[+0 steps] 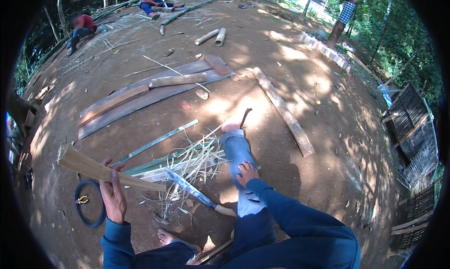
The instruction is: The person sits on the ground and uses a machete to shave thin strips off a long piece of bamboo. They hold the bamboo with one hand and repeatedly strike it with the blade to remove the outer layer, creating a pile of shavings.
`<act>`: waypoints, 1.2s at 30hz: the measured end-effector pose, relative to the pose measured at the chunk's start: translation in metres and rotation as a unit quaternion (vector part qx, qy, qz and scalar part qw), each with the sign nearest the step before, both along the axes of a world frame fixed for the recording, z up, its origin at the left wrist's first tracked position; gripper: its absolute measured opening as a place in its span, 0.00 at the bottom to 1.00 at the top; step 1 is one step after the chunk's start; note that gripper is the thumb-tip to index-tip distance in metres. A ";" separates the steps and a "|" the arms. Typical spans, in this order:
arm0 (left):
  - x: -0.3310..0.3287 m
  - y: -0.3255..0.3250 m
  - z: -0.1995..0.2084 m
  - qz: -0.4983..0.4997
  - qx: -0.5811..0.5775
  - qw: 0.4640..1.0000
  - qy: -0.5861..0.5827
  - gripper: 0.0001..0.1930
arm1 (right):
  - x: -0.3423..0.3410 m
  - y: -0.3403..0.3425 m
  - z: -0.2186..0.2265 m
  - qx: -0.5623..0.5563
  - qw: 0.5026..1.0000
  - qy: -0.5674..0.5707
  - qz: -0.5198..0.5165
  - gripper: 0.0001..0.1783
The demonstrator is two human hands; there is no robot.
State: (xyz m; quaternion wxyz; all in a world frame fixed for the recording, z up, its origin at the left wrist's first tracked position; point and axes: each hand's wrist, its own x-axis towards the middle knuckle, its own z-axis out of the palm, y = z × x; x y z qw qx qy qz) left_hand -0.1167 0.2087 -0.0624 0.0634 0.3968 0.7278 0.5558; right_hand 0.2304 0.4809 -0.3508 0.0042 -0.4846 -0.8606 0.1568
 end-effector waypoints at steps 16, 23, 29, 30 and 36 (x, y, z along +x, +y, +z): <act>0.002 -0.005 0.005 -0.007 -0.017 0.999 -0.032 0.23 | -0.002 -0.001 0.000 -0.013 0.999 0.019 -0.027 0.29; 0.004 -0.006 0.005 -0.018 -0.002 0.998 -0.062 0.23 | -0.001 0.004 -0.010 -0.005 0.999 0.038 -0.024 0.28; 0.003 -0.008 0.006 -0.018 -0.013 0.998 -0.051 0.24 | -0.001 0.003 -0.010 -0.018 0.999 0.034 -0.029 0.28; 0.004 -0.008 0.008 -0.016 -0.013 0.998 -0.053 0.24 | 0.000 0.003 -0.010 -0.016 0.999 0.033 -0.029 0.28; 0.005 -0.007 0.007 -0.011 -0.004 0.998 -0.060 0.23 | 0.000 0.001 -0.010 -0.006 0.999 0.042 -0.025 0.28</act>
